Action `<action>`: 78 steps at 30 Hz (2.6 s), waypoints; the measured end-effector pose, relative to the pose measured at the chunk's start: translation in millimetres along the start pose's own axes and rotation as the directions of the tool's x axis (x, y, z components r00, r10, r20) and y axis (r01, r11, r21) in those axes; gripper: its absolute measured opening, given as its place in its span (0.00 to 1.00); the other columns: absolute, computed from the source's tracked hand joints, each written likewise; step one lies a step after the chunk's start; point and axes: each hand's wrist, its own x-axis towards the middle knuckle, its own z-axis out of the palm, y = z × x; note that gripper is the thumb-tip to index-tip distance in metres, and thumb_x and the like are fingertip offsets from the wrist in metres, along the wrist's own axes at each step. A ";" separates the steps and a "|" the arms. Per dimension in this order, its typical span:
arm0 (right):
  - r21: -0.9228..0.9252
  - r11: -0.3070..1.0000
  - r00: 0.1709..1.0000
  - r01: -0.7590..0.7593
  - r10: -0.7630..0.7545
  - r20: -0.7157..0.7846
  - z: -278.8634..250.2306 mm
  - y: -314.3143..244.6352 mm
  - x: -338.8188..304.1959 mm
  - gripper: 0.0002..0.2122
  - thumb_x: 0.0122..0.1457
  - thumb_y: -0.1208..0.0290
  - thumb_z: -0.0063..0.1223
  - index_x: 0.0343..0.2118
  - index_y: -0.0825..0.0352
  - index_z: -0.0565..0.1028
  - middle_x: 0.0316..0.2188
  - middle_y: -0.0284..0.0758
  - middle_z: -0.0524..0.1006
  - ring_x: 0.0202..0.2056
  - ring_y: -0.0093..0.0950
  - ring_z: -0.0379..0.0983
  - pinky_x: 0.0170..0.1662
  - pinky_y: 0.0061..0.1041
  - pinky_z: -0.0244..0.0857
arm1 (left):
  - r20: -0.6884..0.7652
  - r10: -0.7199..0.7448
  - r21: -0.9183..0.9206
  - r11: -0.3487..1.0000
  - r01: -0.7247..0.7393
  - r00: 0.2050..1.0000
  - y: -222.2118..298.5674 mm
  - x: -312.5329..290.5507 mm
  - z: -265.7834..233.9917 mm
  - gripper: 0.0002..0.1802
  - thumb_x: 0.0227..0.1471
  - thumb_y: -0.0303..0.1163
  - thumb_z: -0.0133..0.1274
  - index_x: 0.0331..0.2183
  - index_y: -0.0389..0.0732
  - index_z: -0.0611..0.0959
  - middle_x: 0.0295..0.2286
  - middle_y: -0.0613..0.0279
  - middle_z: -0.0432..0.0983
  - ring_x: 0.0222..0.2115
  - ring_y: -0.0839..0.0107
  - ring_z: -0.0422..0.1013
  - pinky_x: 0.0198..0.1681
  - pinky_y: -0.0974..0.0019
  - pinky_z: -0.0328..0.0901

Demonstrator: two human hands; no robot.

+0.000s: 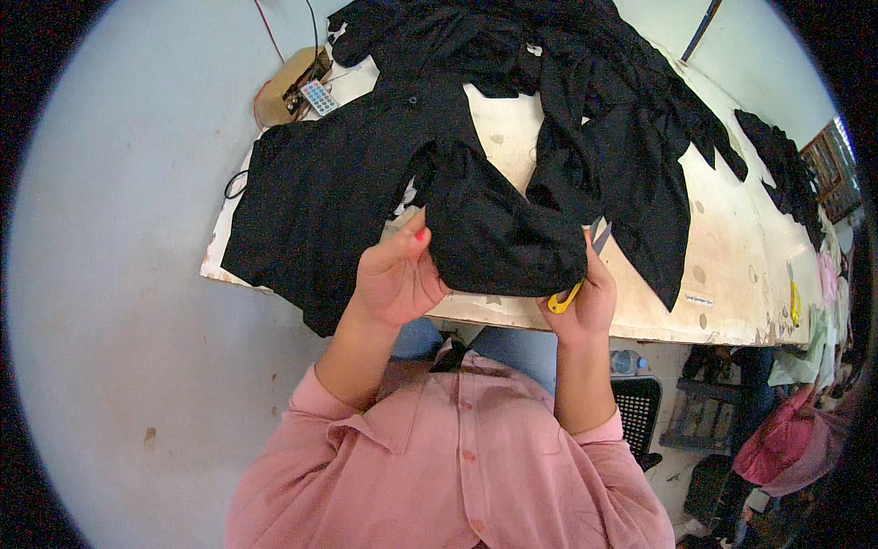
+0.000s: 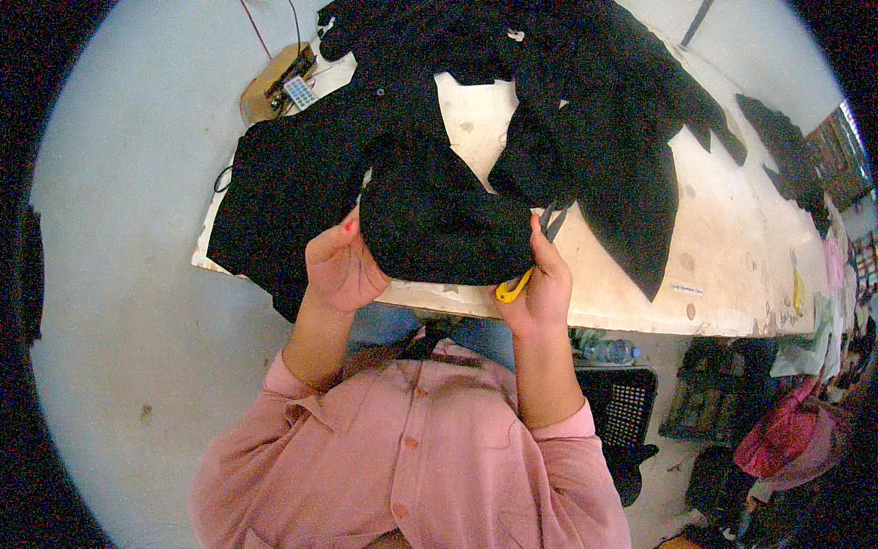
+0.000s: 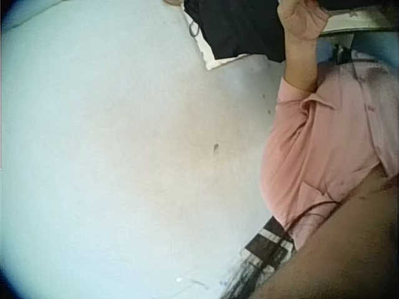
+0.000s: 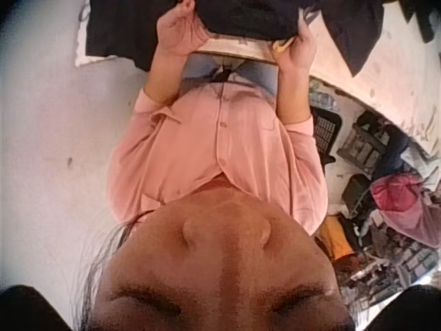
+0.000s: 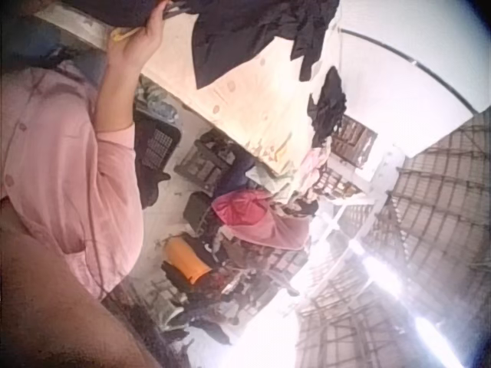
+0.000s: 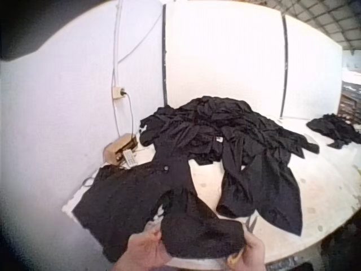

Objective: The person uses scissors to cut tags and threads from a black garment laid on a table. They repeatedly lift and reposition the fabric to access different tag locations, then trim the removed pieces.

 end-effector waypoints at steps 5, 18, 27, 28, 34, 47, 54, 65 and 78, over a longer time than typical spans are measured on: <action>-0.001 0.996 0.996 -0.092 0.092 0.004 -18.5 -3.4 5.0 0.15 0.64 0.60 0.40 0.43 0.65 0.74 0.37 0.36 0.79 0.33 0.31 0.78 0.32 0.28 0.73 | -0.128 0.031 0.283 0.959 0.007 0.991 -5.2 7.0 15.8 0.35 0.50 0.26 0.51 0.58 0.36 0.56 0.51 0.50 0.66 0.51 0.58 0.66 0.55 0.56 0.62; -0.560 0.817 0.983 0.141 -0.185 -0.022 -4.1 5.5 -9.9 0.12 0.59 0.62 0.52 0.38 0.66 0.74 0.33 0.31 0.76 0.35 0.25 0.72 0.41 0.25 0.65 | -0.428 0.047 0.322 0.941 0.104 0.902 -2.5 9.7 19.6 0.18 0.46 0.25 0.45 0.43 0.38 0.72 0.39 0.58 0.73 0.43 0.66 0.71 0.47 0.61 0.67; -0.563 0.790 0.963 0.241 -0.265 0.041 8.4 6.0 -10.2 0.10 0.60 0.63 0.52 0.40 0.64 0.72 0.32 0.29 0.74 0.34 0.21 0.70 0.40 0.22 0.64 | -0.059 0.269 0.994 -0.077 0.083 0.961 -20.8 11.3 31.9 0.21 0.43 0.23 0.61 0.42 0.40 0.77 0.35 0.65 0.74 0.35 0.75 0.70 0.41 0.73 0.65; -0.556 0.791 0.959 0.253 -0.280 0.039 9.1 6.5 -10.5 0.10 0.60 0.63 0.52 0.39 0.64 0.72 0.32 0.29 0.74 0.34 0.21 0.70 0.40 0.22 0.65 | -0.022 0.250 0.989 -0.139 0.058 0.968 -20.0 9.5 18.6 0.21 0.42 0.21 0.61 0.42 0.40 0.78 0.34 0.66 0.74 0.34 0.76 0.70 0.40 0.73 0.65; -0.505 0.821 0.940 0.266 -0.337 -0.054 27.8 2.4 -10.3 0.10 0.61 0.63 0.51 0.38 0.64 0.71 0.29 0.31 0.74 0.30 0.23 0.72 0.33 0.23 0.68 | -0.366 0.164 0.769 0.608 0.198 0.916 -16.9 12.0 33.2 0.09 0.53 0.23 0.49 0.39 0.39 0.77 0.36 0.63 0.74 0.38 0.77 0.69 0.43 0.73 0.64; -0.523 0.817 0.948 0.242 -0.314 -0.051 34.5 3.2 -10.2 0.08 0.61 0.64 0.50 0.37 0.63 0.72 0.27 0.29 0.73 0.29 0.20 0.70 0.33 0.20 0.65 | -0.122 0.244 0.972 0.224 0.067 0.962 -13.6 11.8 32.8 0.01 0.49 0.22 0.51 0.27 0.37 0.77 0.34 0.61 0.75 0.39 0.75 0.68 0.46 0.72 0.61; -0.907 0.298 0.913 0.298 -0.366 0.180 19.4 -3.5 -0.6 0.10 0.63 0.64 0.47 0.38 0.65 0.72 0.28 0.32 0.73 0.33 0.23 0.70 0.37 0.23 0.63 | -0.225 0.229 0.880 0.464 0.097 0.947 -11.7 7.8 33.6 0.07 0.46 0.25 0.60 0.28 0.41 0.76 0.32 0.68 0.74 0.35 0.80 0.67 0.42 0.76 0.61; -0.902 -0.242 0.861 0.357 -0.289 0.418 39.3 -31.4 -14.5 0.15 0.58 0.69 0.49 0.46 0.71 0.68 0.37 0.44 0.72 0.38 0.38 0.71 0.41 0.29 0.64 | -0.324 0.168 0.731 0.669 0.133 0.931 -9.4 7.2 39.4 0.07 0.48 0.25 0.59 0.30 0.42 0.76 0.30 0.71 0.72 0.33 0.82 0.68 0.39 0.77 0.62; -0.573 -0.553 0.708 0.605 0.045 0.705 66.0 -29.2 -21.2 0.20 0.49 0.73 0.58 0.47 0.70 0.74 0.29 0.41 0.75 0.25 0.33 0.69 0.29 0.26 0.63 | -0.274 0.177 0.814 0.566 0.130 0.945 -8.0 7.1 43.3 0.07 0.49 0.26 0.59 0.32 0.40 0.77 0.30 0.71 0.73 0.33 0.81 0.68 0.38 0.77 0.63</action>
